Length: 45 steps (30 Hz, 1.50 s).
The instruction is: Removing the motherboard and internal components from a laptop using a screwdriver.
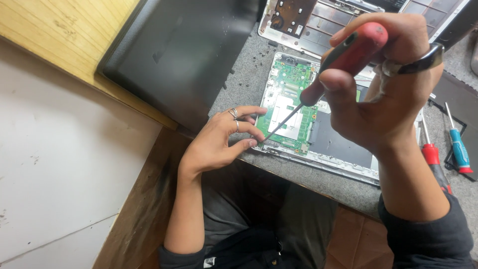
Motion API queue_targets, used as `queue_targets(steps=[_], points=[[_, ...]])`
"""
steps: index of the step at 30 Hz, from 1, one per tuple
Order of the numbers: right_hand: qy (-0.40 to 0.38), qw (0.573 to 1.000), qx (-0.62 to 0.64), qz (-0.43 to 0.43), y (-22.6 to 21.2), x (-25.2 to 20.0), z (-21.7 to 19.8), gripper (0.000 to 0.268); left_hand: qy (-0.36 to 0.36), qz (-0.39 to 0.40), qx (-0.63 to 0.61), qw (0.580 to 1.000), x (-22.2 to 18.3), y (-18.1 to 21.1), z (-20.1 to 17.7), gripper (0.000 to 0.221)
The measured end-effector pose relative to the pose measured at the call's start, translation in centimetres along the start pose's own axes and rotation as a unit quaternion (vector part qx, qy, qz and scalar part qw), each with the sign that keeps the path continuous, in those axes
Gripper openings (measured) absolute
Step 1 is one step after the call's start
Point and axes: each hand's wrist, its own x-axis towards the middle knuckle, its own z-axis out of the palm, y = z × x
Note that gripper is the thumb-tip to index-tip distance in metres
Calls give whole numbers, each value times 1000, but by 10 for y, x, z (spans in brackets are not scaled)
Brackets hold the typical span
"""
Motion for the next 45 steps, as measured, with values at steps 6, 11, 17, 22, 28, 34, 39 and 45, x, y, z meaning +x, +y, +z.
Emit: queue_targets(steps=[6, 11, 17, 22, 28, 34, 39, 45], points=[[-17, 998, -4, 58, -8, 1, 0, 35, 3, 5, -14, 1000, -1, -5, 1, 17], [-11, 1000, -27, 10, 1, -2, -1, 34, 3, -6, -13, 1000, 0, -4, 1, 16], [-1, 999, -30, -19, 10, -5, 0, 38, 5, 4, -4, 1000, 0, -7, 2, 15], [-9, 999, -28, -38, 12, -5, -4, 38, 1, 8, -2, 1000, 1, -3, 1, 16], [-22, 998, -25, -47, 10, -2, -5, 38, 3, -8, -7, 1000, 1, -2, 0, 14], [-49, 999, -13, 3, 2, -2, -16, 36, 6, -1, -8, 1000, 1, -4, 1, 16], [-213, 972, -89, 43, -27, 17, -46, 29, 2, -26, 2, 1000, 1, 0, 1, 14], [-241, 969, -53, 5, -42, 34, -40, 28, 13, 8, 14, 1000, -1, 2, 4, 14]])
